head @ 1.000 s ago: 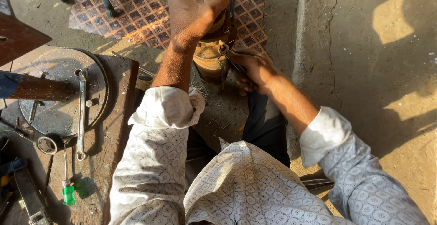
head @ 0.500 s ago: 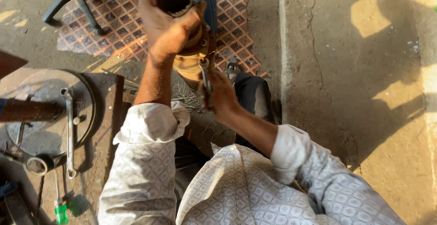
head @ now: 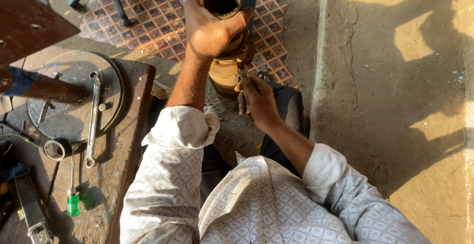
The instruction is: The person sits on the ground holding a rusty cylindrical pump assembly and uses a wrench to loosen and turn bolts on its flange, repositioning the unit repeatedly while working on different fasteners around the housing.
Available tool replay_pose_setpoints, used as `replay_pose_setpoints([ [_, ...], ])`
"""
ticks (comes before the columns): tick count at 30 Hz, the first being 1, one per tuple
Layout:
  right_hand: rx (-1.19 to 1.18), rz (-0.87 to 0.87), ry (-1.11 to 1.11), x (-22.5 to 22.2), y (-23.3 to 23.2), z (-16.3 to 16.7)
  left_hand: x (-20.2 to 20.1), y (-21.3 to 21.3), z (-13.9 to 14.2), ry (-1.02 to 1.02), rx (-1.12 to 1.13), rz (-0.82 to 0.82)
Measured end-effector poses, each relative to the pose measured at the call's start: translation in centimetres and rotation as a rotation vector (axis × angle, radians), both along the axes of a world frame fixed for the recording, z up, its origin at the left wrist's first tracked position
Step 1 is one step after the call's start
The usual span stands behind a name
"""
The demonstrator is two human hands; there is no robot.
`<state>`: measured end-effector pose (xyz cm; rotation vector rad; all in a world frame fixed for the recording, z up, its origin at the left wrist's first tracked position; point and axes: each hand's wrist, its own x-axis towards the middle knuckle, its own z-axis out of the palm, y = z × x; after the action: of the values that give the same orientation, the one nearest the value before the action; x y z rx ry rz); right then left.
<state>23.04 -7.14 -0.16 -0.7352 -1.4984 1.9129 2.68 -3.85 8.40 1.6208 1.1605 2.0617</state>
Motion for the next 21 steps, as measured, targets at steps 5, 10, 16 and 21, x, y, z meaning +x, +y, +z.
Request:
replay_pose_setpoints([
  [5, 0.020, 0.178, -0.279, 2.0, 3.6, 2.9, 0.1, -0.7, -0.1, 0.037, 0.002, 0.003],
  [10, 0.126, 0.384, -0.371, 2.2, 6.4, 5.6, 0.0, -1.6, 0.0, 0.047, -0.016, 0.022],
  [16, 0.174, 0.509, -0.494, 1.8, 7.0, 6.8, -0.3, -3.4, 0.5, 0.091, -0.051, -0.029],
  [21, -0.024, 0.544, -0.462, 1.9, 6.3, 5.4, -0.4, -5.2, 1.0, 0.239, -0.122, 0.028],
])
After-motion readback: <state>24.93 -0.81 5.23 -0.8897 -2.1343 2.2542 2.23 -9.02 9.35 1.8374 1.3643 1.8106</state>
